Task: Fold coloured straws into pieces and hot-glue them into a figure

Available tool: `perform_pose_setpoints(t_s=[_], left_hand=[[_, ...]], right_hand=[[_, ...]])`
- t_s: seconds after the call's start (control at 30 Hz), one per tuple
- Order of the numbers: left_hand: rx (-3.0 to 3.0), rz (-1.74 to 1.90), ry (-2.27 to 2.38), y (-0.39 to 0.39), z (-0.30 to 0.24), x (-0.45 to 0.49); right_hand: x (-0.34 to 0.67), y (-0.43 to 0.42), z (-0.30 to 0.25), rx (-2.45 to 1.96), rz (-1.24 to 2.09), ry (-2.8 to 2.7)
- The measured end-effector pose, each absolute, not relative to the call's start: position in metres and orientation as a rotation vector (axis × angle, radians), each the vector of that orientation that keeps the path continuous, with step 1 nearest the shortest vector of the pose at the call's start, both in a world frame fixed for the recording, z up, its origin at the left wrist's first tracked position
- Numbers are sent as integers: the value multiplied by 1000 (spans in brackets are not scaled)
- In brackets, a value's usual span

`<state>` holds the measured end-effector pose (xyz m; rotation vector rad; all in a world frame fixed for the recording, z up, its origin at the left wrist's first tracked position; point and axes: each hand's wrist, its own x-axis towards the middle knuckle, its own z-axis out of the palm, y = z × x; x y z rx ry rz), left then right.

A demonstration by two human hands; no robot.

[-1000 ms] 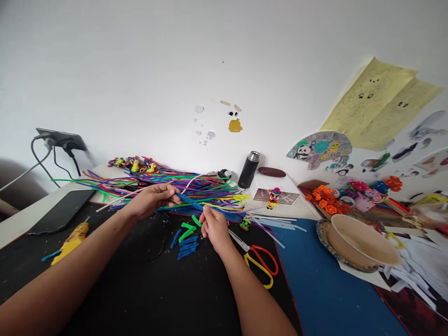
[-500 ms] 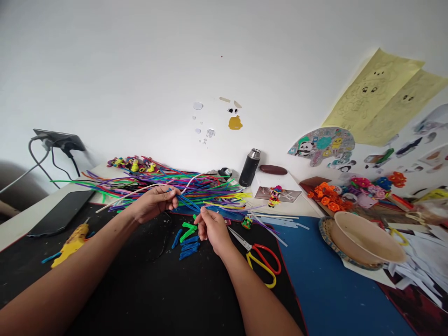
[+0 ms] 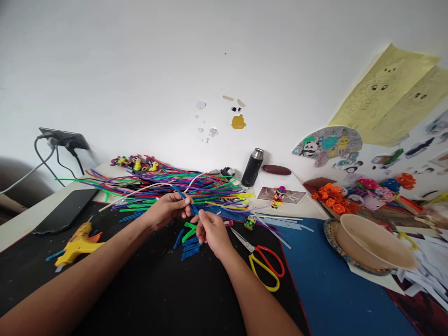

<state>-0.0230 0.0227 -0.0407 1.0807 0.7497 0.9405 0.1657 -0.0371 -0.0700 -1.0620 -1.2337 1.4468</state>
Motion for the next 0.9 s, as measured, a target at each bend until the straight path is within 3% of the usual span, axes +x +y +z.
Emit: perform_pose_setpoints(t_s=[0.47,0.73,0.9], left_hand=[[1293,872,795,16,-45,-12],[1056,957,776,16,-41,-13],[1074,967,808,17,-41,-15]], right_hand=[[167,-40,-76,-1207,1015,-1535],[168,-37,-71,-1111,1322,-1395],[168,-38,-71,-1146,1270,-1400]])
